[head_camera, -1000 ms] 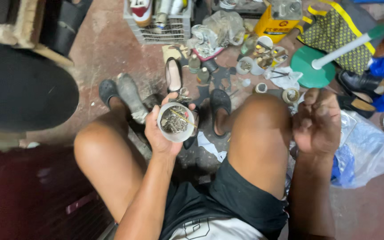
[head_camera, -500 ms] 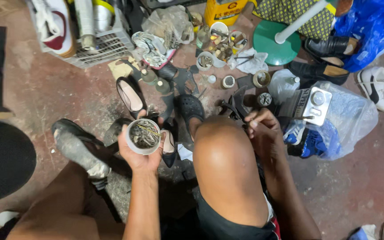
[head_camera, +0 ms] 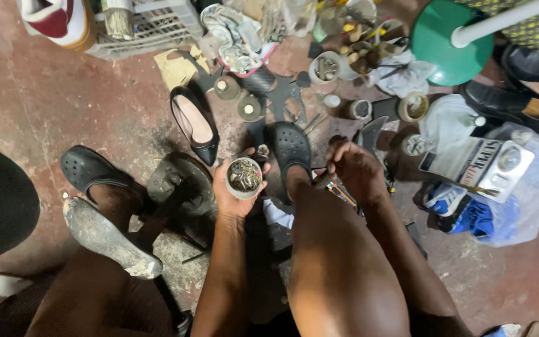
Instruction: The person sits on the floor and rummages through a container of small metal parts, then picks up a black high-heeled shoe and inserts a small metal piece into the heel area. They continue to search through the container for additional parts.
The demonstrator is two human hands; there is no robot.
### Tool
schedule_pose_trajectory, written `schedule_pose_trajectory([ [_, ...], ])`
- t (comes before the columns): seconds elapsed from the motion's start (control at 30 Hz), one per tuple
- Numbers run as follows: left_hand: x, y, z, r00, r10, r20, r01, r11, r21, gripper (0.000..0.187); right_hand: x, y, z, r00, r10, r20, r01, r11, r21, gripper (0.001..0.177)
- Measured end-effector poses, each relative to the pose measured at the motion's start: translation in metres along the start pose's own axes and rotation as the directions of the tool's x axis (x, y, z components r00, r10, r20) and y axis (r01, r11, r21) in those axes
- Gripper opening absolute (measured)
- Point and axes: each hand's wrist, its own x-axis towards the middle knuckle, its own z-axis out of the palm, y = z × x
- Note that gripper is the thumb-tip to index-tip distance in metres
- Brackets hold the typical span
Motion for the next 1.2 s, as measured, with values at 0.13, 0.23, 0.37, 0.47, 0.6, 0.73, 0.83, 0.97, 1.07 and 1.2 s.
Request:
schedule_pose_trajectory([
  [0.13,0.012,0.01,-0.009,0.996,-0.022,0.081,0.013,0.995,0.1,0.062,0.039,0.021,-0.016,0.99,0.142,-0.02,-0.143,0.987,-0.066,0.025],
  [0.23,0.02,0.011,-0.012,0.996,-0.082,0.023,0.077,0.983,0.165,0.059,0.065,0.034,-0.011,0.995,0.103,-0.017,-0.098,0.857,-0.506,0.023],
  [0.37,0.03,0.0,-0.015,0.993,-0.089,0.083,0.071,0.978,0.197,0.058,0.083,0.041,0.013,0.952,0.3,0.061,0.004,0.187,-0.982,0.045],
  [0.47,0.037,-0.009,-0.016,0.991,-0.112,0.067,0.099,0.981,0.165,0.058,0.087,0.047,0.026,0.94,0.34,-0.026,-0.019,-0.023,-1.0,0.056],
  [0.6,0.045,-0.013,-0.016,0.981,-0.129,0.147,0.104,0.981,0.165,0.061,0.089,0.053,0.014,0.929,0.357,-0.092,-0.07,-0.072,-0.995,0.046],
  [0.73,0.047,-0.012,-0.017,0.982,-0.166,0.091,0.156,0.981,0.112,0.066,0.083,0.062,-0.011,0.956,0.291,0.027,-0.094,0.393,-0.915,0.031],
  [0.83,0.049,-0.01,-0.014,0.986,-0.165,0.036,0.16,0.981,0.112,0.07,0.087,0.065,-0.02,0.968,0.248,-0.027,-0.132,0.416,-0.899,0.026],
  [0.97,0.045,-0.013,-0.01,0.993,-0.12,0.012,0.12,0.992,0.032,0.073,0.093,0.054,-0.01,0.952,0.288,-0.102,-0.188,0.288,-0.939,0.032],
  [1.07,0.043,-0.014,-0.011,0.986,-0.144,0.083,0.143,0.989,0.022,0.077,0.096,0.044,0.004,0.921,0.367,-0.131,-0.189,0.128,-0.973,0.04],
  [1.2,0.041,-0.012,-0.014,0.965,-0.196,0.177,0.204,0.979,-0.028,0.082,0.1,0.035,0.014,0.896,0.435,-0.09,-0.11,0.021,-0.994,0.047],
])
